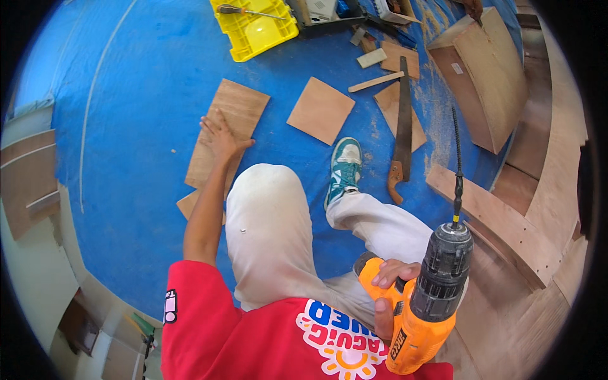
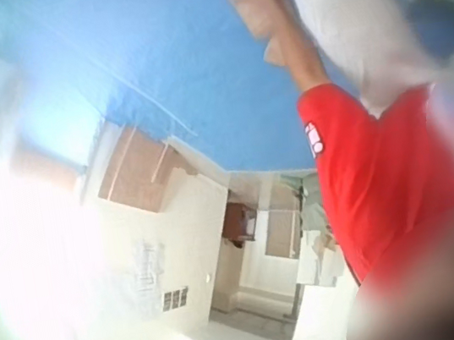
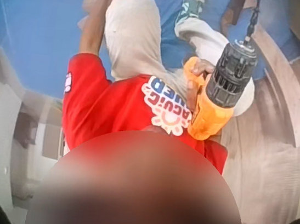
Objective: The person sits on a blue tarp and assembles small wooden pieces into a frame-like structure. They use a hand saw to trim a piece, then use a cordless drill to drive screws into the wood to join the components.
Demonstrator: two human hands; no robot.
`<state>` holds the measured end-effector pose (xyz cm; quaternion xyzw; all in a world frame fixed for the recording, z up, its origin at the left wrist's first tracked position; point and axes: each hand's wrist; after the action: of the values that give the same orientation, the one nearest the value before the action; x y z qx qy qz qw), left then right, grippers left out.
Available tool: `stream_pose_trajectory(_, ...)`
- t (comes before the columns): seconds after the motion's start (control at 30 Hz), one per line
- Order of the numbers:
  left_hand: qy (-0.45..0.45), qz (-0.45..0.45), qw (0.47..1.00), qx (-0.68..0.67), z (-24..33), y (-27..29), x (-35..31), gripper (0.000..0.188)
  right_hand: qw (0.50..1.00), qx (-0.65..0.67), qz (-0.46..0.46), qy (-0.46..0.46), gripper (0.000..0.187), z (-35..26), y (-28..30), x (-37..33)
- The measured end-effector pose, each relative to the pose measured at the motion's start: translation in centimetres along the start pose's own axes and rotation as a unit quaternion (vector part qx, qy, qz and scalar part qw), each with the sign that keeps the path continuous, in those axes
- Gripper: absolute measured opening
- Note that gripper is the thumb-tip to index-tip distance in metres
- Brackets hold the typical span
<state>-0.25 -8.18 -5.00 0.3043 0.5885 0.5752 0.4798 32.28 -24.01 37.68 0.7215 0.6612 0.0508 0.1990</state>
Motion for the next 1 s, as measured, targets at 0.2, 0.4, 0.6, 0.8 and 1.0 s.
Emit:
stream_pose_trajectory(0.2,-0.246,0.047,0.960,-0.128,6.1,1.1,0.0,0.150,0.997,0.049,0.066,-0.002,0.046,0.4,-0.3,-0.2)
stream_pose_trajectory(0.4,-0.545,-0.034,0.837,0.030,19.5,-0.1,4.2,0.153,0.988,0.070,0.135,-0.027,0.043,1.1,-0.6,-1.0)
stream_pose_trajectory(0.6,-0.544,-0.084,0.833,0.051,23.0,-2.0,5.4,0.142,0.994,0.034,0.100,0.011,0.053,2.0,0.0,-1.5)
stream_pose_trajectory(0.8,-0.492,-0.108,0.855,-0.122,20.4,1.5,5.6,0.067,0.996,0.026,0.080,0.013,0.053,1.7,0.9,-1.2)
stream_pose_trajectory(1.0,-0.495,-0.101,0.833,-0.225,15.9,9.4,3.7,0.028,0.986,0.097,0.134,0.013,0.051,1.4,-0.1,-1.0)
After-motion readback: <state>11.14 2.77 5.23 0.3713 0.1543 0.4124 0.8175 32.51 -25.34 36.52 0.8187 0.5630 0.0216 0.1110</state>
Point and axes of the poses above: each hand's wrist, its own x-axis towards the middle knuckle, its own y-axis out of the back of the hand, z = x × y, and after that the axes turned 15 degrees about z, right-handed
